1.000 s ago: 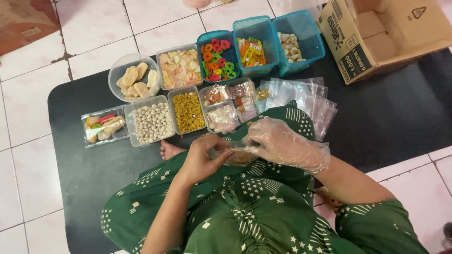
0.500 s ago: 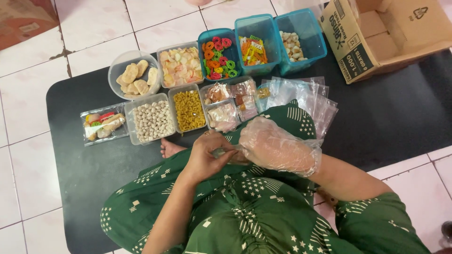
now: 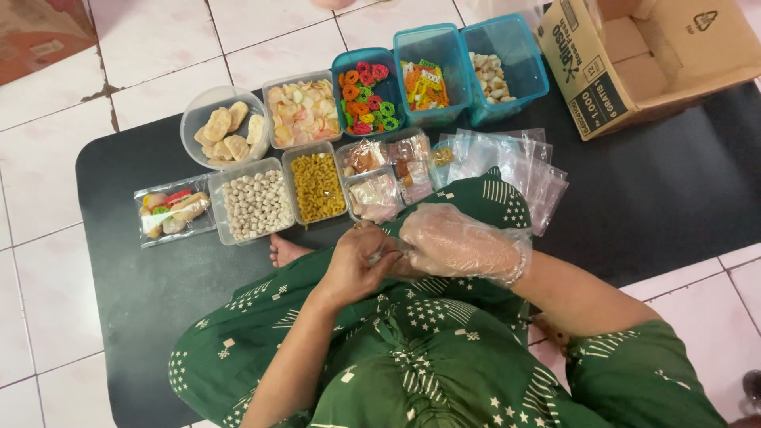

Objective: Filling small plastic pouches with an assortment of snacks and crackers from various containers

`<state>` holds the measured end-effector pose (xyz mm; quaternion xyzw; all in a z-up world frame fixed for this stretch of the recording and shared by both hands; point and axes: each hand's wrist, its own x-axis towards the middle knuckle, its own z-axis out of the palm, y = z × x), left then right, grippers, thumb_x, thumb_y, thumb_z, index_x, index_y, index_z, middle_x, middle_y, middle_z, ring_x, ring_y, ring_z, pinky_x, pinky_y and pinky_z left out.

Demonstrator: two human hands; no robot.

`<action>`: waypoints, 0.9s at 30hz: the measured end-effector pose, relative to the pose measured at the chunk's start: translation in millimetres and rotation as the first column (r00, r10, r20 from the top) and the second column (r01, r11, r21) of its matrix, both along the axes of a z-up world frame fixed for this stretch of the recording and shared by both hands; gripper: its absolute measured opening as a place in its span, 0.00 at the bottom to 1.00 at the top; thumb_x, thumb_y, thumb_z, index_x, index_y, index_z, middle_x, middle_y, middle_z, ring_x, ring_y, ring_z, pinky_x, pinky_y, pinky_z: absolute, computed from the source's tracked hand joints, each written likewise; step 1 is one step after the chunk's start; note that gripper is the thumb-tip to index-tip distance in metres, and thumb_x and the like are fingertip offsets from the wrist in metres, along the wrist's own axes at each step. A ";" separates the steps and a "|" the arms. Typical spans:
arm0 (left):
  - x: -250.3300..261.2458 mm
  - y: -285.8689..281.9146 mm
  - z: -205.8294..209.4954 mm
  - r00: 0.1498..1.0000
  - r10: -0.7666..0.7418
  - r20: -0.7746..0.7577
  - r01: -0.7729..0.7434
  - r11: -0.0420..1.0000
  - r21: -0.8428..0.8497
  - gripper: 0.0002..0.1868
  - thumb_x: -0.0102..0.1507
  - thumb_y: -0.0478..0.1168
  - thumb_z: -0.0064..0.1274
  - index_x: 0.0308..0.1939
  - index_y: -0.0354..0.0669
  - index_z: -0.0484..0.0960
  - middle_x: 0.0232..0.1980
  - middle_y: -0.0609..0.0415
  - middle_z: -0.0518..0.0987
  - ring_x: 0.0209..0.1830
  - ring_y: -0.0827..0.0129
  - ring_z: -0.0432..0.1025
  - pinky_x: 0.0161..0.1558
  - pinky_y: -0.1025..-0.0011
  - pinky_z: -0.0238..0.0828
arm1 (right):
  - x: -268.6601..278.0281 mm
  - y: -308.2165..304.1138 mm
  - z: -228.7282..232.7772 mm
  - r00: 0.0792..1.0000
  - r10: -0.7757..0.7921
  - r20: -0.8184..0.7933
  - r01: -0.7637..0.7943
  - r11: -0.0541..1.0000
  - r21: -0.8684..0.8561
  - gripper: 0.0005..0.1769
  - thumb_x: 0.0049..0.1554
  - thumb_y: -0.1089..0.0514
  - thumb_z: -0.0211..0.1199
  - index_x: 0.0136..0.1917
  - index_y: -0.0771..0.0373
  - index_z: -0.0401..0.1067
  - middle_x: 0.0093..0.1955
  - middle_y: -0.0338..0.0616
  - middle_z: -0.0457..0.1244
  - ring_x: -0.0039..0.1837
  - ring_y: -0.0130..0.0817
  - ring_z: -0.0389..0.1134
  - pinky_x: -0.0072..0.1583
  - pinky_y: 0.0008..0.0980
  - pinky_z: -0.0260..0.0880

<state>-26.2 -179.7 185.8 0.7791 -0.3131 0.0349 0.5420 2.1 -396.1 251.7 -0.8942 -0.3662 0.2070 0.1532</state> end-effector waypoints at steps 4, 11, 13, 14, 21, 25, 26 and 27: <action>0.6 -3.2 10.7 1.000 -0.005 -0.021 0.005 1.000 -0.015 0.02 0.60 0.37 0.62 0.33 0.46 0.85 0.28 0.49 0.82 0.31 0.47 0.76 0.36 0.58 0.72 | 3.7 4.0 27.2 0.999 0.052 0.007 -0.052 0.999 -0.009 0.11 0.57 0.51 0.61 0.41 0.61 0.73 0.37 0.51 0.67 0.48 0.55 0.71 0.50 0.49 0.70; 3.2 7.0 12.3 0.991 -0.024 -0.131 0.011 0.995 -0.097 0.02 0.57 0.32 0.62 0.33 0.43 0.87 0.30 0.46 0.84 0.32 0.46 0.77 0.38 0.57 0.74 | -0.8 6.1 22.3 1.000 -0.013 -0.022 0.015 0.998 0.066 0.08 0.57 0.53 0.60 0.40 0.56 0.73 0.38 0.49 0.67 0.48 0.58 0.70 0.50 0.50 0.72; 2.8 6.3 2.3 0.994 -0.011 -0.107 0.000 0.995 -0.105 0.02 0.56 0.32 0.63 0.31 0.43 0.87 0.29 0.47 0.83 0.32 0.46 0.76 0.38 0.57 0.73 | -1.6 6.9 29.5 1.000 -0.005 -0.031 0.008 0.995 0.097 0.08 0.57 0.54 0.60 0.39 0.57 0.72 0.38 0.50 0.68 0.49 0.58 0.69 0.51 0.50 0.72; 2.7 5.3 -5.3 0.996 0.001 -0.091 -0.011 0.993 -0.114 0.02 0.57 0.33 0.63 0.30 0.44 0.86 0.28 0.48 0.82 0.32 0.49 0.75 0.38 0.59 0.72 | -2.6 7.5 34.5 1.000 0.019 -0.016 -0.017 0.996 0.083 0.06 0.57 0.57 0.60 0.40 0.59 0.73 0.39 0.52 0.67 0.50 0.57 0.69 0.53 0.49 0.71; 4.6 7.9 -11.9 0.989 0.000 -0.146 -0.029 0.979 -0.201 0.04 0.56 0.34 0.66 0.27 0.43 0.86 0.26 0.50 0.82 0.31 0.54 0.74 0.38 0.63 0.72 | 9.4 -9.7 15.7 0.998 -0.010 -0.057 0.010 1.000 -0.003 0.10 0.58 0.49 0.63 0.39 0.54 0.73 0.40 0.40 0.69 0.52 0.44 0.72 0.54 0.42 0.72; 8.1 9.7 -3.3 0.987 0.012 -0.162 -0.043 0.981 -0.189 0.04 0.55 0.31 0.66 0.27 0.41 0.86 0.27 0.46 0.82 0.30 0.49 0.76 0.36 0.61 0.72 | 14.4 -14.2 14.1 0.984 -0.098 -0.146 0.096 0.995 -0.021 0.10 0.60 0.53 0.61 0.38 0.55 0.77 0.39 0.38 0.69 0.52 0.38 0.73 0.58 0.38 0.72; 7.6 8.0 -3.6 0.985 0.023 -0.172 -0.057 0.979 -0.195 0.03 0.55 0.31 0.66 0.28 0.41 0.86 0.27 0.46 0.83 0.30 0.50 0.76 0.36 0.61 0.72 | 13.4 -15.0 5.4 0.993 -0.069 -0.094 0.071 0.997 0.021 0.10 0.59 0.53 0.61 0.38 0.56 0.76 0.39 0.40 0.69 0.51 0.42 0.73 0.56 0.42 0.72; 8.3 5.6 -3.9 0.983 0.034 -0.180 -0.071 0.977 -0.201 0.03 0.55 0.31 0.66 0.29 0.40 0.87 0.27 0.46 0.83 0.30 0.51 0.76 0.37 0.60 0.72 | 13.2 -16.6 -3.2 0.998 -0.043 -0.038 0.045 0.997 0.061 0.10 0.59 0.53 0.62 0.38 0.57 0.74 0.38 0.41 0.69 0.51 0.46 0.72 0.55 0.45 0.72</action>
